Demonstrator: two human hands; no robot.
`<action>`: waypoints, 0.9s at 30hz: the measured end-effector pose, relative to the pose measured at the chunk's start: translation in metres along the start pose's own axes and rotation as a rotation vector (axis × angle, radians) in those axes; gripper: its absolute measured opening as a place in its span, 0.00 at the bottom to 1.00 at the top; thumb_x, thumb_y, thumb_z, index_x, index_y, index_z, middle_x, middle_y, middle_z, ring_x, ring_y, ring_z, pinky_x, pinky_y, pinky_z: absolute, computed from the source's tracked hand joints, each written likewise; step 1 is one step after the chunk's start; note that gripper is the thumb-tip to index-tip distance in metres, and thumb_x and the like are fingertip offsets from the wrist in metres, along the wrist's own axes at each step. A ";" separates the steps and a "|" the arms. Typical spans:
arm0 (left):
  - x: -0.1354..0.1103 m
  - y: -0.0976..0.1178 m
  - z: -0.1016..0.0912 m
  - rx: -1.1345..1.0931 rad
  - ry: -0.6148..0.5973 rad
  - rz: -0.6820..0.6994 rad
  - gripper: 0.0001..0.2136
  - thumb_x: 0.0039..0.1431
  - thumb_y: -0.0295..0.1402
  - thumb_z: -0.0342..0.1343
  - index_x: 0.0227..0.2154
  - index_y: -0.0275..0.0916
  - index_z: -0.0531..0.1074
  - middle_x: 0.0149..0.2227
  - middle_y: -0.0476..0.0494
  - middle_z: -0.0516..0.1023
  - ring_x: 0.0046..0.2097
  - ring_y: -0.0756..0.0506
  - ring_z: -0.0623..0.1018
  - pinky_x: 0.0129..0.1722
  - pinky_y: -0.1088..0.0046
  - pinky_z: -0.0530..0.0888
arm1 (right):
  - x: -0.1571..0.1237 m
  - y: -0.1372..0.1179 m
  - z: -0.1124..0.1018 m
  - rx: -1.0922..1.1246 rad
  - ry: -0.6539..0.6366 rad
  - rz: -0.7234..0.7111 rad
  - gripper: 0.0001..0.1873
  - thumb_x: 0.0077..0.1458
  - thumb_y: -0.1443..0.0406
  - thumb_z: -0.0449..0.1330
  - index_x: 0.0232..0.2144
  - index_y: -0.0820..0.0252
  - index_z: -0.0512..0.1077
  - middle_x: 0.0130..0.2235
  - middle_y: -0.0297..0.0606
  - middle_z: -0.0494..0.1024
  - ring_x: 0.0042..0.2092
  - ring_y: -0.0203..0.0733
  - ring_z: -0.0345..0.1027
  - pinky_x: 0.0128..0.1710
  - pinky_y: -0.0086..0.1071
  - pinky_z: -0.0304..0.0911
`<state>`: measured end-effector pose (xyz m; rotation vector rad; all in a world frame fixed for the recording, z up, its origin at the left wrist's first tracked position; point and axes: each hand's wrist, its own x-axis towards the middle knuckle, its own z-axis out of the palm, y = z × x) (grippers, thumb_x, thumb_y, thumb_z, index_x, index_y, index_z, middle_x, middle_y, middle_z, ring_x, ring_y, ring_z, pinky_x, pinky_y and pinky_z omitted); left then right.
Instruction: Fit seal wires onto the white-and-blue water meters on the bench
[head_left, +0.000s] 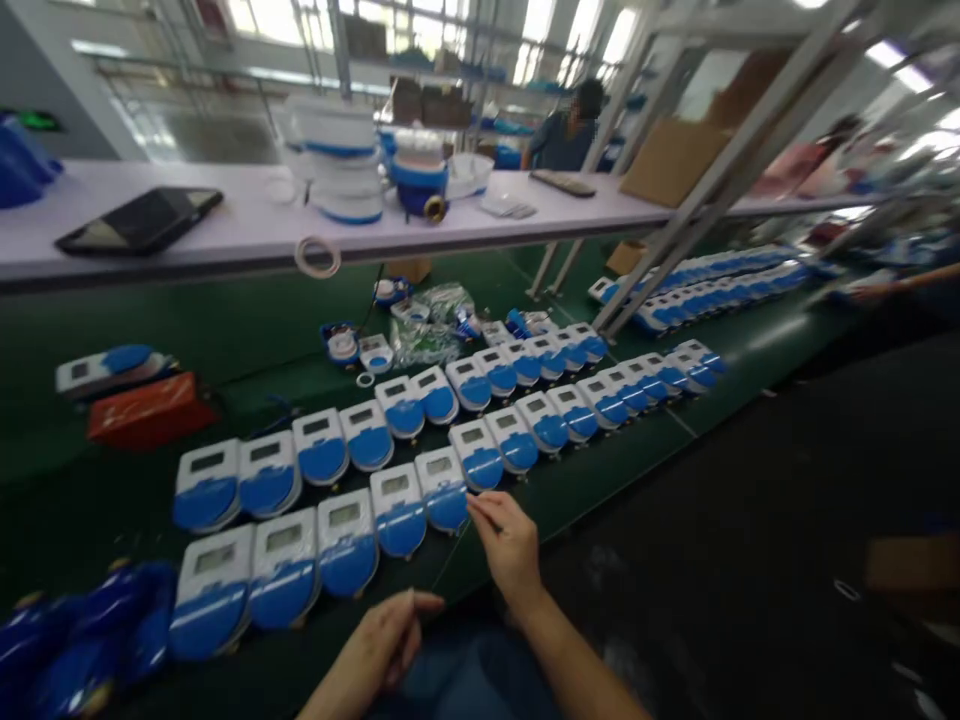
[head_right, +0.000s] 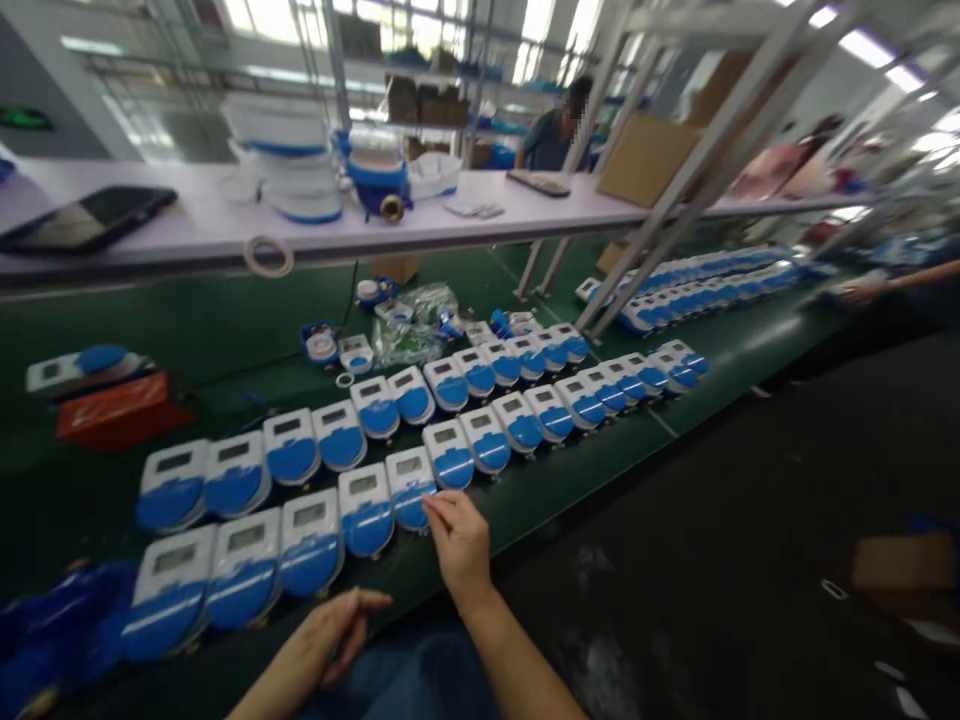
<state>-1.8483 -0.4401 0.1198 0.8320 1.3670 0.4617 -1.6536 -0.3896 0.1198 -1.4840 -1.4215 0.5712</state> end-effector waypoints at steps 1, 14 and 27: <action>0.007 -0.012 -0.007 -0.064 -0.015 -0.042 0.26 0.53 0.56 0.47 0.39 0.39 0.75 0.19 0.52 0.63 0.17 0.53 0.58 0.16 0.76 0.56 | -0.009 0.006 0.008 0.052 0.008 0.110 0.09 0.55 0.62 0.59 0.36 0.57 0.77 0.36 0.41 0.77 0.38 0.42 0.73 0.40 0.33 0.69; 0.087 -0.063 -0.020 -0.568 0.041 -0.294 0.11 0.51 0.25 0.56 0.40 0.34 0.71 0.33 0.44 0.72 0.19 0.59 0.61 0.15 0.82 0.50 | -0.065 0.041 0.077 0.092 -0.160 0.341 0.08 0.51 0.61 0.59 0.26 0.60 0.73 0.32 0.38 0.78 0.32 0.39 0.73 0.35 0.30 0.69; 0.106 -0.069 -0.004 -0.744 0.091 -0.270 0.05 0.48 0.24 0.58 0.31 0.33 0.72 0.28 0.47 0.71 0.19 0.58 0.61 0.14 0.83 0.49 | -0.064 0.052 0.087 -0.064 -0.332 0.141 0.07 0.52 0.67 0.55 0.26 0.58 0.72 0.32 0.37 0.77 0.34 0.39 0.71 0.38 0.31 0.68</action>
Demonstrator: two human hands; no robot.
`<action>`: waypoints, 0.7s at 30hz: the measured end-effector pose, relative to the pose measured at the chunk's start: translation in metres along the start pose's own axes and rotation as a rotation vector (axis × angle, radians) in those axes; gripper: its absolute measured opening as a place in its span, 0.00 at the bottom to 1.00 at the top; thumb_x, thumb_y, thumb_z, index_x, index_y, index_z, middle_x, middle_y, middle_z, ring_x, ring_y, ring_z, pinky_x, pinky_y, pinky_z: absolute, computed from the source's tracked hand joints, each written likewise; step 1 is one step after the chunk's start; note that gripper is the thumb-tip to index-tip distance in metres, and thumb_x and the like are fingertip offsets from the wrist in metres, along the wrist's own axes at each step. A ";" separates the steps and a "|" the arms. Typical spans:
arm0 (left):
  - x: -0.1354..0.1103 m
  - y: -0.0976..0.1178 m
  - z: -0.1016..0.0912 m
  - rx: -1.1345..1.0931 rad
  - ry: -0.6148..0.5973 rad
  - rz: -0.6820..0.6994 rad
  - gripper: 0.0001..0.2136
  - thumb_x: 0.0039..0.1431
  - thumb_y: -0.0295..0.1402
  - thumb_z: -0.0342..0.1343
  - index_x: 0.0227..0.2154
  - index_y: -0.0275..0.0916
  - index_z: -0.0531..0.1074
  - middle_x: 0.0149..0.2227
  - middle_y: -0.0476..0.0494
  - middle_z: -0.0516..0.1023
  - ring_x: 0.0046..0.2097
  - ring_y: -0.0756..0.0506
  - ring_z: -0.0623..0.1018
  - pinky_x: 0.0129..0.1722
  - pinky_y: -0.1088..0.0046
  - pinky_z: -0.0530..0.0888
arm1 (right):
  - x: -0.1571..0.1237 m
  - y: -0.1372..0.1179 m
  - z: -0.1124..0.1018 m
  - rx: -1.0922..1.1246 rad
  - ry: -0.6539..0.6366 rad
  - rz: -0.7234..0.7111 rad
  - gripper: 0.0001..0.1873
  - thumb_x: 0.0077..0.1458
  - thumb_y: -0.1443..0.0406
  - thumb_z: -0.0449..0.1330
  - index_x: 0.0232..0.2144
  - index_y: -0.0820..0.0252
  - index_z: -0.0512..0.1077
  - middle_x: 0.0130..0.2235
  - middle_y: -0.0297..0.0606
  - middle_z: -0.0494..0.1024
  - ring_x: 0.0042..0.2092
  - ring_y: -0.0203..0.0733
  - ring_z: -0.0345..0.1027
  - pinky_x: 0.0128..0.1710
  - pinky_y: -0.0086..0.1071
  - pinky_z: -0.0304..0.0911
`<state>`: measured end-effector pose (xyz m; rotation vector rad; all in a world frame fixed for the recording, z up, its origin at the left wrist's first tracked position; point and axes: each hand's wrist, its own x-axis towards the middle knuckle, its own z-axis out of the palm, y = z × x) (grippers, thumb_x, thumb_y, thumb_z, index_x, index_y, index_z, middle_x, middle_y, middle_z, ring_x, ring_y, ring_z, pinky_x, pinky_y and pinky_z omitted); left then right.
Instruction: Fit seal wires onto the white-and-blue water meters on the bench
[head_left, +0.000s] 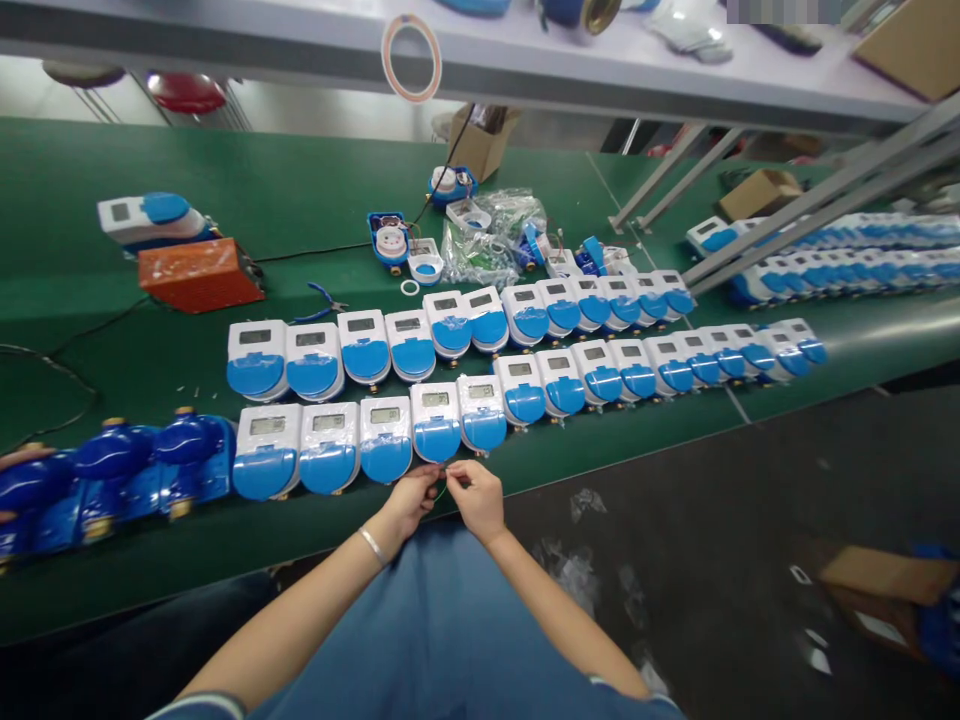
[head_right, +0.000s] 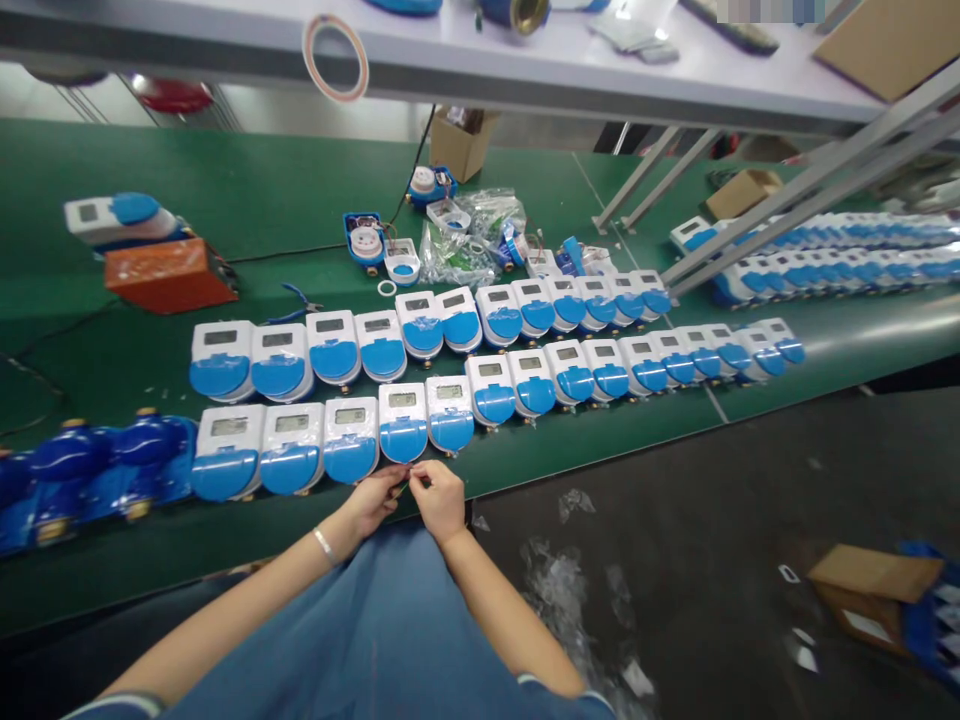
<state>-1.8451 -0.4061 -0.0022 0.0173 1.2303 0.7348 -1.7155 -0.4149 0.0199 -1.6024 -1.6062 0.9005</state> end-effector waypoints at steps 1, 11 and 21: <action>0.000 0.000 0.000 0.000 0.003 0.008 0.05 0.48 0.25 0.58 0.30 0.33 0.72 0.27 0.47 0.71 0.19 0.58 0.61 0.15 0.83 0.49 | 0.000 0.000 0.000 -0.001 -0.003 0.004 0.07 0.52 0.67 0.55 0.26 0.58 0.72 0.33 0.37 0.77 0.34 0.39 0.71 0.38 0.31 0.68; 0.002 -0.005 0.000 -0.011 0.006 0.041 0.05 0.47 0.25 0.58 0.30 0.33 0.71 0.23 0.51 0.66 0.18 0.58 0.60 0.15 0.83 0.48 | 0.002 -0.003 0.001 -0.008 0.001 -0.005 0.07 0.53 0.66 0.54 0.26 0.58 0.72 0.33 0.37 0.78 0.34 0.39 0.71 0.38 0.31 0.68; 0.008 -0.014 0.003 -0.108 0.050 0.097 0.14 0.47 0.28 0.61 0.38 0.38 0.67 0.23 0.54 0.65 0.18 0.58 0.61 0.15 0.84 0.48 | 0.005 0.010 0.017 -0.030 0.039 0.126 0.07 0.50 0.64 0.57 0.23 0.57 0.72 0.29 0.35 0.76 0.31 0.38 0.69 0.35 0.30 0.65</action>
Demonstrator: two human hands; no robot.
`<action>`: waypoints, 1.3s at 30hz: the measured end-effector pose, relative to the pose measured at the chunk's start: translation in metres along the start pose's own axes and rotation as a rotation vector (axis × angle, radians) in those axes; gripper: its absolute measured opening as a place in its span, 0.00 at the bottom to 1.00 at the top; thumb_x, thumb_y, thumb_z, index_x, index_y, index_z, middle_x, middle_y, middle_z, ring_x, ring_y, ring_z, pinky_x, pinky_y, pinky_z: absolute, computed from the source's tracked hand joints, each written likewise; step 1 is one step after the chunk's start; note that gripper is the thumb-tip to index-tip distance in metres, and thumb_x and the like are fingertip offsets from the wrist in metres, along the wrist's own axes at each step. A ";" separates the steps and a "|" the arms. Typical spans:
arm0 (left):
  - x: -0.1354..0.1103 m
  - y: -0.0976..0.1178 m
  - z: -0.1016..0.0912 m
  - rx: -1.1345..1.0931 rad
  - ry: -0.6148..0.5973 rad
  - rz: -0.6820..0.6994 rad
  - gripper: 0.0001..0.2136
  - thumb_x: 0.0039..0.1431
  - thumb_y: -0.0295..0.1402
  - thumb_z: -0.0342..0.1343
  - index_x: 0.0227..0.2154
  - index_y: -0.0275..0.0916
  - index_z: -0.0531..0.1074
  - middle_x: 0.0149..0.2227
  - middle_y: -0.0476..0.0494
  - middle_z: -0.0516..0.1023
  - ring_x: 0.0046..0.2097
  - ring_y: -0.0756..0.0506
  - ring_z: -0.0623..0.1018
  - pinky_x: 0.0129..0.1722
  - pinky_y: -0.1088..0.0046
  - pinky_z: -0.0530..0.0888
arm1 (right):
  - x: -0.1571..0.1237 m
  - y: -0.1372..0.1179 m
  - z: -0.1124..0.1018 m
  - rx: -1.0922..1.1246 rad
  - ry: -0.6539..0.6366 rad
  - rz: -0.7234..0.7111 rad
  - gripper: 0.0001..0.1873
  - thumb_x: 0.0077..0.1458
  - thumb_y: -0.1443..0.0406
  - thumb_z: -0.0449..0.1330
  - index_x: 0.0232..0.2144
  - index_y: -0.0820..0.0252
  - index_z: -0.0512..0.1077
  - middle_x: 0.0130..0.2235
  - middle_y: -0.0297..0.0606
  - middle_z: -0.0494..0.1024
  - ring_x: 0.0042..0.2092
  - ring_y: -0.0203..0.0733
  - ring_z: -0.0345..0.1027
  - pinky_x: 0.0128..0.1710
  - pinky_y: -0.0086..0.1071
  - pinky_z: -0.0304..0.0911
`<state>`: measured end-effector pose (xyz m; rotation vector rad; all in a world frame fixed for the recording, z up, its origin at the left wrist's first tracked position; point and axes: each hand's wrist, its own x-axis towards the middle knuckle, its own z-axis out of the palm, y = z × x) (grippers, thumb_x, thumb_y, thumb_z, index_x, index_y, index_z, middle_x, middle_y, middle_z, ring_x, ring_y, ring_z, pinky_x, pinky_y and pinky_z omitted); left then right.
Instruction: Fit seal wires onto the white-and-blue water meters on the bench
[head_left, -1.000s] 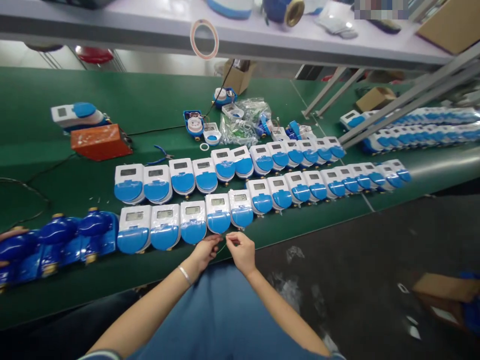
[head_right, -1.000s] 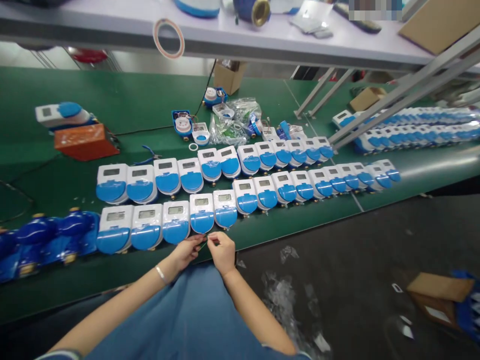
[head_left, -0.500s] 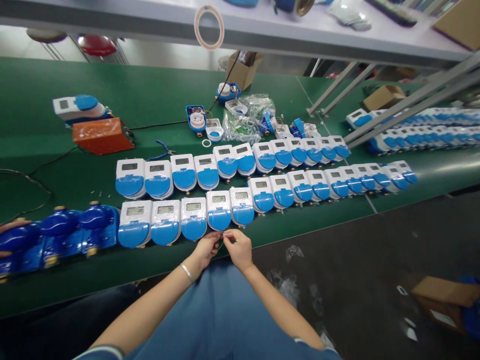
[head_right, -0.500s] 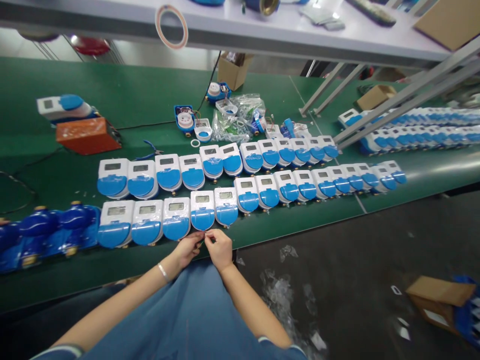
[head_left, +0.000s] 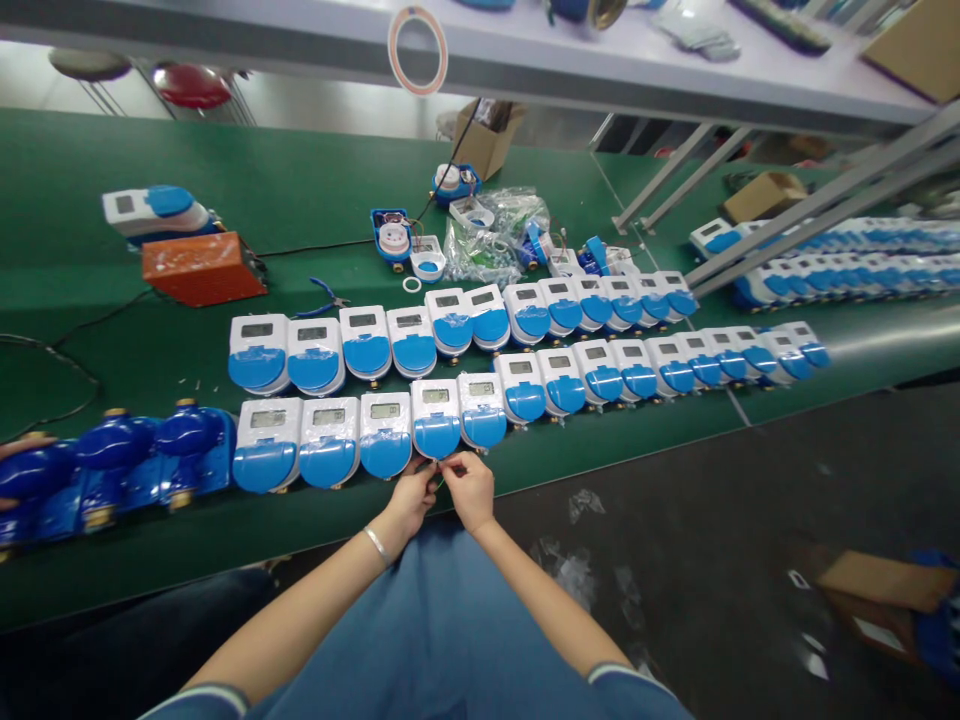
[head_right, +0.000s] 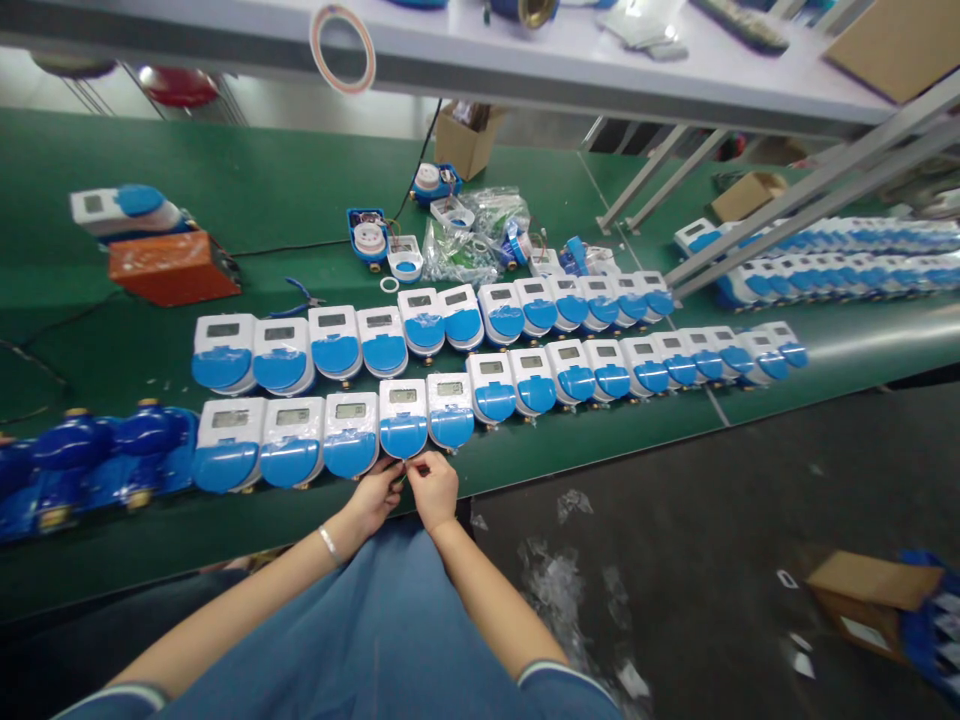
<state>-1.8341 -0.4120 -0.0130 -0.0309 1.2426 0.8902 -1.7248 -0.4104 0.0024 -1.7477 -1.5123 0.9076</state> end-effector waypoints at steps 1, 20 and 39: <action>0.001 -0.002 0.000 -0.009 0.004 0.016 0.15 0.47 0.30 0.61 0.39 0.39 0.66 0.23 0.54 0.65 0.18 0.58 0.61 0.16 0.84 0.48 | 0.000 0.002 0.003 -0.001 0.007 0.018 0.07 0.50 0.63 0.57 0.23 0.57 0.71 0.29 0.35 0.76 0.31 0.38 0.69 0.35 0.30 0.65; -0.018 -0.010 -0.027 0.181 0.013 -0.086 0.12 0.48 0.37 0.62 0.27 0.33 0.70 0.23 0.50 0.68 0.17 0.58 0.61 0.12 0.83 0.50 | 0.007 0.028 0.023 0.502 -0.206 0.657 0.08 0.38 0.64 0.66 0.21 0.63 0.72 0.21 0.35 0.76 0.19 0.34 0.67 0.17 0.25 0.62; -0.029 0.017 -0.035 -0.255 -0.129 -0.311 0.10 0.61 0.29 0.49 0.44 0.34 0.70 0.38 0.38 0.76 0.33 0.48 0.79 0.28 0.76 0.78 | -0.034 0.022 -0.028 0.842 -0.189 0.828 0.12 0.38 0.68 0.70 0.28 0.64 0.73 0.26 0.35 0.77 0.28 0.35 0.74 0.27 0.22 0.69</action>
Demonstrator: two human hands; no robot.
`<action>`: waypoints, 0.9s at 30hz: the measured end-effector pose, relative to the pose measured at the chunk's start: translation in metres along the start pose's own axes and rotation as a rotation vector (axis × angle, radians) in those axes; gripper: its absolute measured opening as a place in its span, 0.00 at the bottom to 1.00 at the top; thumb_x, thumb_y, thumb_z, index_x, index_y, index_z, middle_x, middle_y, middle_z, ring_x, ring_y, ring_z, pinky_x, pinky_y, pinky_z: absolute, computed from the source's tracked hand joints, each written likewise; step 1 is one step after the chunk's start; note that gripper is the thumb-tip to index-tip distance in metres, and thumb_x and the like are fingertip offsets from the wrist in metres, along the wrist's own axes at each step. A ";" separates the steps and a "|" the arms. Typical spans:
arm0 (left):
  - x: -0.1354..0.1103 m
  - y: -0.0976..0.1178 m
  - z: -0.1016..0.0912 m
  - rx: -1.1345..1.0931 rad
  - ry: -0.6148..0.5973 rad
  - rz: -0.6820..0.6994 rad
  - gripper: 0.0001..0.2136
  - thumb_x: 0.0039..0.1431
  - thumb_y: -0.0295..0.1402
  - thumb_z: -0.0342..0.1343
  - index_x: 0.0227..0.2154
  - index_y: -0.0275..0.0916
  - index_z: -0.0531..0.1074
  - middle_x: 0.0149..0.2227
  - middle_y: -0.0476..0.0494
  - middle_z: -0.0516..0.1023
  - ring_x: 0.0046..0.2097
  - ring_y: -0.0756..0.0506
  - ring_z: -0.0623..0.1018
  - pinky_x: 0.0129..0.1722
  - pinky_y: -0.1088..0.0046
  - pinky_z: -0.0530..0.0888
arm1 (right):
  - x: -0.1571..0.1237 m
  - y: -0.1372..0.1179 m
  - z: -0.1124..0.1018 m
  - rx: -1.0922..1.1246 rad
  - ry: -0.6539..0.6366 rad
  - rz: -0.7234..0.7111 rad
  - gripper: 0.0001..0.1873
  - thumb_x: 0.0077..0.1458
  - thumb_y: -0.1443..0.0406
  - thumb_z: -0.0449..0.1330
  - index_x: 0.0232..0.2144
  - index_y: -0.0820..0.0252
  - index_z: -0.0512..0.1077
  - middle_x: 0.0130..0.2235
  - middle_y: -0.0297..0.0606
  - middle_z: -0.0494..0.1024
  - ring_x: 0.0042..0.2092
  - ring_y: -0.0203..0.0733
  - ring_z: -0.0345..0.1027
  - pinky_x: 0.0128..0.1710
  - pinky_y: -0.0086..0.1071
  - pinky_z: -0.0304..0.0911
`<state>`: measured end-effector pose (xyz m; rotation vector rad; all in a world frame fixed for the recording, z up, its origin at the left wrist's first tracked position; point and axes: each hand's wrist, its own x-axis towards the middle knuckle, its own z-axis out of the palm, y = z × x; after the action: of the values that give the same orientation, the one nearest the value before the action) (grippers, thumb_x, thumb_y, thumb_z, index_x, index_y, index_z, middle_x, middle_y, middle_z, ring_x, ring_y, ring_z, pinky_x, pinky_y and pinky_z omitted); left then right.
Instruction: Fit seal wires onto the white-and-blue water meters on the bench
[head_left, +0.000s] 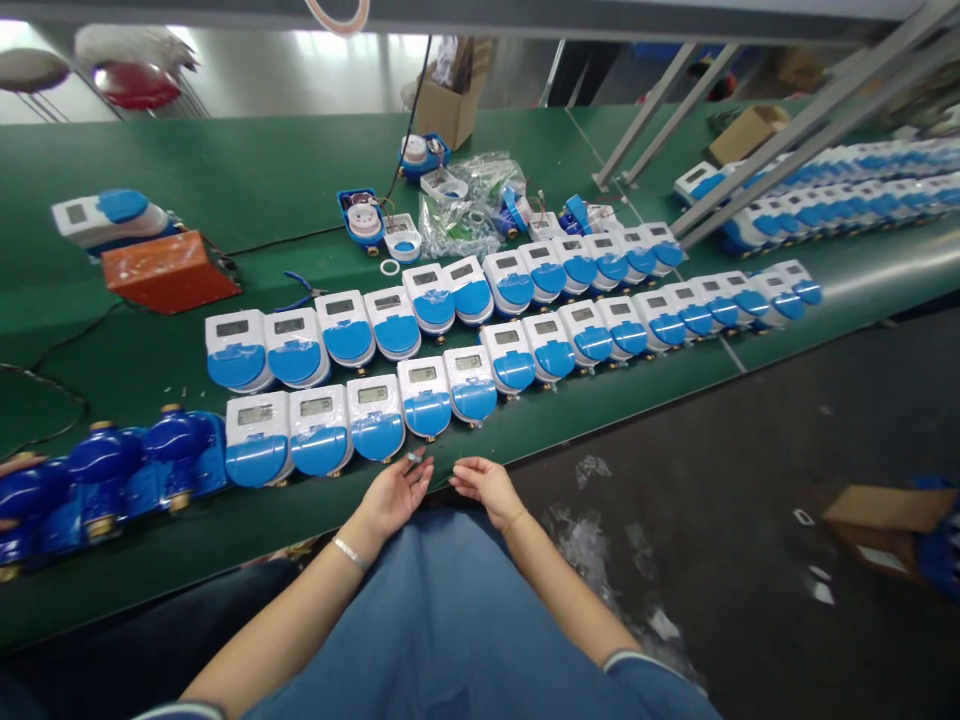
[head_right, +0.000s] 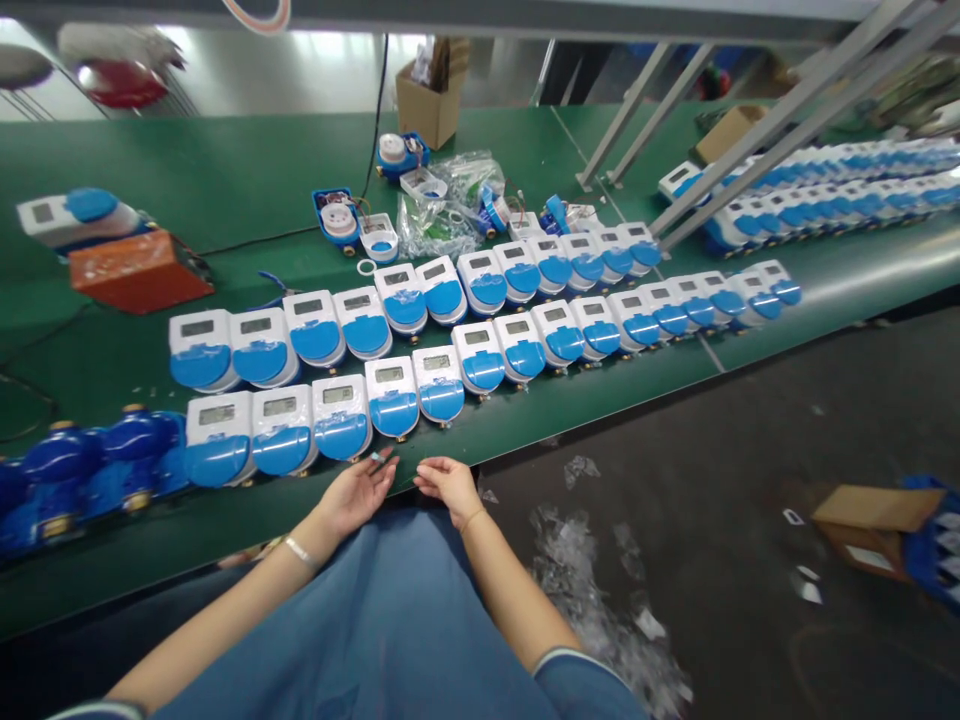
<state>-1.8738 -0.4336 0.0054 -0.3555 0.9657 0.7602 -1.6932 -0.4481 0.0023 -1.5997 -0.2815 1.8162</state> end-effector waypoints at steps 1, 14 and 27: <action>-0.001 0.001 0.001 -0.013 -0.007 0.000 0.11 0.61 0.30 0.49 0.44 0.34 0.69 0.38 0.38 0.76 0.31 0.48 0.79 0.26 0.77 0.77 | 0.001 0.000 -0.002 -0.005 0.020 -0.008 0.12 0.38 0.68 0.70 0.28 0.64 0.73 0.26 0.35 0.77 0.28 0.34 0.74 0.26 0.22 0.69; 0.005 -0.004 0.006 -0.038 0.080 -0.039 0.09 0.61 0.26 0.49 0.41 0.29 0.71 0.30 0.40 0.78 0.30 0.49 0.79 0.27 0.80 0.78 | 0.005 -0.008 0.003 -0.057 0.051 -0.099 0.16 0.36 0.62 0.69 0.29 0.63 0.72 0.26 0.36 0.77 0.28 0.36 0.74 0.25 0.23 0.67; 0.002 0.004 0.013 -0.057 -0.022 -0.138 0.12 0.61 0.34 0.49 0.40 0.32 0.72 0.27 0.42 0.77 0.24 0.51 0.78 0.22 0.80 0.76 | 0.009 -0.008 0.002 -0.167 0.072 -0.189 0.14 0.36 0.62 0.68 0.27 0.64 0.72 0.23 0.34 0.76 0.27 0.36 0.73 0.24 0.24 0.63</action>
<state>-1.8680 -0.4230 0.0112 -0.4580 0.8907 0.6652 -1.6919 -0.4357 0.0001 -1.6870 -0.5448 1.6228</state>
